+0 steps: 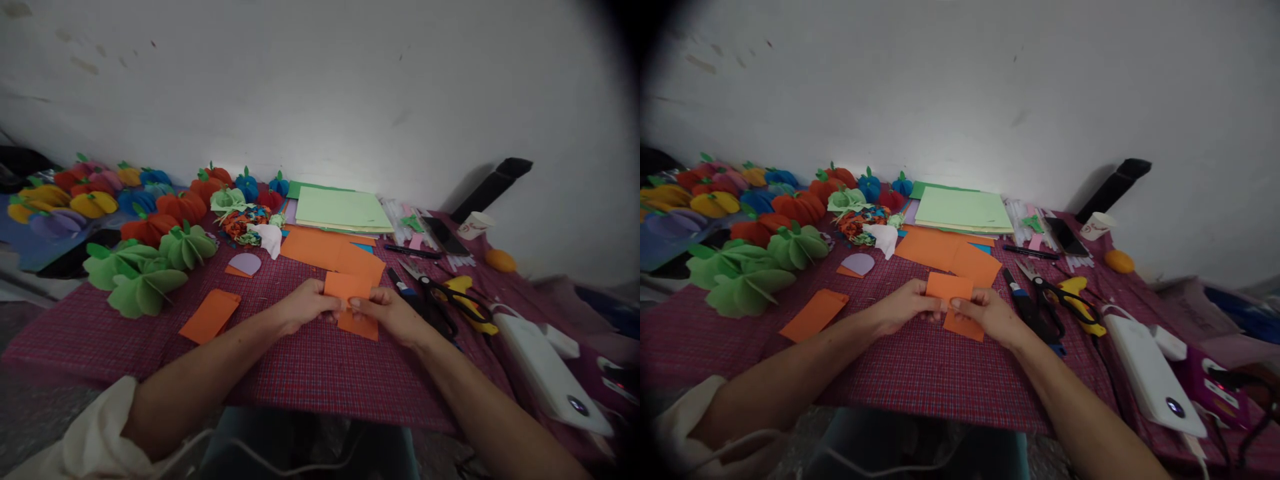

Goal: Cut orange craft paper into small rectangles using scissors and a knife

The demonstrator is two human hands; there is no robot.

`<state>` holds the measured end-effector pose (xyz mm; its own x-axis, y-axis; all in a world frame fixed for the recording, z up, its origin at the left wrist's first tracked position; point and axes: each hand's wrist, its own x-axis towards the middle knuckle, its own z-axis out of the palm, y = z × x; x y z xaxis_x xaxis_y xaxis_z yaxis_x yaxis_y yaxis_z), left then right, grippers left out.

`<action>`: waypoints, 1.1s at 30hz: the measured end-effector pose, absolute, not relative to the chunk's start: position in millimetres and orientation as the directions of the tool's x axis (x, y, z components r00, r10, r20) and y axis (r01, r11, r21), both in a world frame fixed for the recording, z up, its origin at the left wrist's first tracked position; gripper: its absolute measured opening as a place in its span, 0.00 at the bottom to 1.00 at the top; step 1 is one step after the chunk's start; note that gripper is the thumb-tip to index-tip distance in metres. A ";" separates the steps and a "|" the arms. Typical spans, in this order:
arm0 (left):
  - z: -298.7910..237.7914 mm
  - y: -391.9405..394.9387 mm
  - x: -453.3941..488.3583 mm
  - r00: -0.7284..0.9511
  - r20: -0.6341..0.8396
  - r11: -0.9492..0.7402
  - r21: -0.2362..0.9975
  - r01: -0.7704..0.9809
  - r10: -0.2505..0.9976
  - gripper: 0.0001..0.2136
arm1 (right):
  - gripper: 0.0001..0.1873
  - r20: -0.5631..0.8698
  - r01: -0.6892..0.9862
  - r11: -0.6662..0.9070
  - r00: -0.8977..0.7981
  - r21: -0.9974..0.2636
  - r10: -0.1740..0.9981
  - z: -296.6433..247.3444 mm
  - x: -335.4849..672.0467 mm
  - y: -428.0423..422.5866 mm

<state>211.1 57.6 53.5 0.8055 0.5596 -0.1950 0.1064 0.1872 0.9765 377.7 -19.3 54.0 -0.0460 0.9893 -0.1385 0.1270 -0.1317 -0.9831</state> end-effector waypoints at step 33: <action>58.2 67.5 202.3 0.801 -0.155 0.248 0.969 0.009 0.579 0.09 | 0.14 -0.097 0.119 -0.105 0.068 -0.987 0.993 64.0 394.5 -20.7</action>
